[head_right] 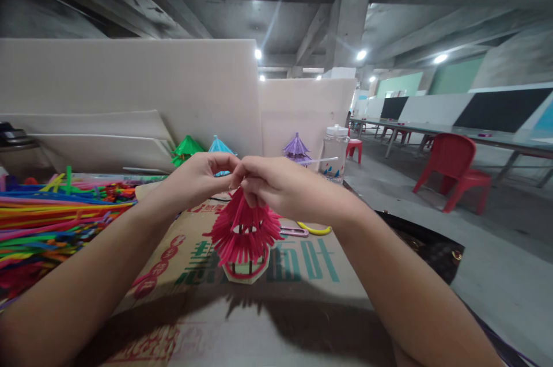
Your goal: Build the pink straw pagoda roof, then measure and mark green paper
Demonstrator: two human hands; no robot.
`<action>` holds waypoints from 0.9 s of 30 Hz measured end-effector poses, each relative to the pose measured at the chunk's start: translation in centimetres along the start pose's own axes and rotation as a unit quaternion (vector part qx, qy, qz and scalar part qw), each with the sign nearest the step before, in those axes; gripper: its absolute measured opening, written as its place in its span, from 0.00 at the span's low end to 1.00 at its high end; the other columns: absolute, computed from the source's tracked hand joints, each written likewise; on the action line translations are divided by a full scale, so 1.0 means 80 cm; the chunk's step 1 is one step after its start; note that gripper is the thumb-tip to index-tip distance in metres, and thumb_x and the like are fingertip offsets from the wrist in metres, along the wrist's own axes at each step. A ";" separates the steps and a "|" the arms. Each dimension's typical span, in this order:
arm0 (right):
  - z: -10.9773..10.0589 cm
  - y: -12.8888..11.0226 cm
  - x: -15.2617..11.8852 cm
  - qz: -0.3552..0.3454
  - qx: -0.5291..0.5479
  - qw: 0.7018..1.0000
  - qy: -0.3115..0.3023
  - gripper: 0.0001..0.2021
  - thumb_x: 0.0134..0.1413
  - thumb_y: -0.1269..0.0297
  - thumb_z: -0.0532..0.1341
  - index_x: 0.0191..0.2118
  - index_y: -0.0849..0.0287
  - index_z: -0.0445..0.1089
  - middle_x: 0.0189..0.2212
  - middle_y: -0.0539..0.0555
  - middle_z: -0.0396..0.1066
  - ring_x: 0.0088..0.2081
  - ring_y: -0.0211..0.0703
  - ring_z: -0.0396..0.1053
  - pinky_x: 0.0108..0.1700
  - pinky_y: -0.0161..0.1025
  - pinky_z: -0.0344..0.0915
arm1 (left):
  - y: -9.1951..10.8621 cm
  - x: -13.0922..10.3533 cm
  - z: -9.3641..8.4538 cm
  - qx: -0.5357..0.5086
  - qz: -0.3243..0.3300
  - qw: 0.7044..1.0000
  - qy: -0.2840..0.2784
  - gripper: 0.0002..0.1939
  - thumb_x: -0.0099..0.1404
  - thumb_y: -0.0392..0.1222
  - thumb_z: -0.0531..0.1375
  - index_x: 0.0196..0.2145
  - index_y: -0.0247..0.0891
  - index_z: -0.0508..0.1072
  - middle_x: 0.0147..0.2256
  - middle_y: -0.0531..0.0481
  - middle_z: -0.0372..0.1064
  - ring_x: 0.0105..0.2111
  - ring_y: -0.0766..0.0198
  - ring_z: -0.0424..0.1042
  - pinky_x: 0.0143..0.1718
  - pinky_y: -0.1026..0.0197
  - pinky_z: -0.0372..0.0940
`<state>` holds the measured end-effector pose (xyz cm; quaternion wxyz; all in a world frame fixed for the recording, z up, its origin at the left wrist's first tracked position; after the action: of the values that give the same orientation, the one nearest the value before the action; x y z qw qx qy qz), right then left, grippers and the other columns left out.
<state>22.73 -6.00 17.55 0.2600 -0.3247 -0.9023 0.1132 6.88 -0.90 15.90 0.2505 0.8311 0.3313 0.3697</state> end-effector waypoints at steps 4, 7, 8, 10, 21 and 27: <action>-0.013 0.024 0.001 0.014 0.123 0.992 -0.036 0.08 0.66 0.67 0.53 0.48 0.59 0.64 0.29 0.49 0.71 0.32 0.37 0.70 0.35 0.35 0.67 | 0.001 0.002 0.000 0.012 0.004 1.000 0.004 0.15 0.62 0.50 0.64 0.38 0.36 0.78 0.35 0.49 0.77 0.35 0.62 0.74 0.35 0.64 0.66; -0.021 0.039 0.003 0.034 0.063 0.997 0.003 0.07 0.63 0.67 0.56 0.46 0.59 0.66 0.31 0.50 0.73 0.32 0.37 0.71 0.36 0.36 0.66 | 0.002 0.002 0.001 0.021 0.013 1.000 0.008 0.14 0.63 0.50 0.63 0.38 0.36 0.79 0.36 0.49 0.78 0.39 0.60 0.75 0.39 0.62 0.67; -0.023 0.042 0.005 0.040 0.034 0.999 0.016 0.07 0.62 0.66 0.58 0.44 0.59 0.68 0.32 0.51 0.74 0.33 0.38 0.71 0.36 0.36 0.66 | 0.002 0.002 0.001 0.024 0.014 1.000 0.010 0.14 0.63 0.51 0.63 0.38 0.37 0.79 0.36 0.49 0.78 0.39 0.60 0.75 0.40 0.62 0.67; -0.023 0.043 0.007 0.041 -0.007 0.999 0.031 0.06 0.59 0.64 0.60 0.40 0.59 0.71 0.34 0.52 0.75 0.35 0.38 0.71 0.37 0.36 0.65 | 0.002 0.001 0.001 0.025 0.011 1.000 0.009 0.15 0.63 0.52 0.63 0.38 0.37 0.79 0.37 0.49 0.78 0.39 0.60 0.75 0.39 0.62 0.66; -0.018 0.037 0.011 0.033 -0.068 0.994 0.082 0.06 0.58 0.63 0.61 0.35 0.60 0.74 0.29 0.50 0.75 0.32 0.37 0.69 0.34 0.34 0.60 | -0.002 -0.001 0.000 0.018 -0.023 1.000 0.008 0.16 0.62 0.53 0.63 0.39 0.37 0.79 0.36 0.48 0.78 0.35 0.61 0.74 0.33 0.63 0.65; -0.010 0.035 0.012 0.019 -0.116 0.989 0.090 0.06 0.60 0.67 0.58 0.36 0.59 0.72 0.29 0.50 0.74 0.29 0.36 0.66 0.32 0.34 0.57 | -0.001 -0.002 0.000 0.045 -0.030 0.998 0.031 0.16 0.61 0.54 0.63 0.37 0.37 0.80 0.34 0.48 0.78 0.33 0.61 0.73 0.30 0.64 0.64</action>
<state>24.02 -3.18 17.58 0.2986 -0.3786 -0.8759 -0.0166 6.75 -0.95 15.80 0.2136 0.8193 0.3801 0.3723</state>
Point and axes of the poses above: each hand's wrist, its own x-axis towards the middle knuckle, its own z-axis out of the palm, y = z × x, the point moved 4 cm from there along x, towards the middle knuckle
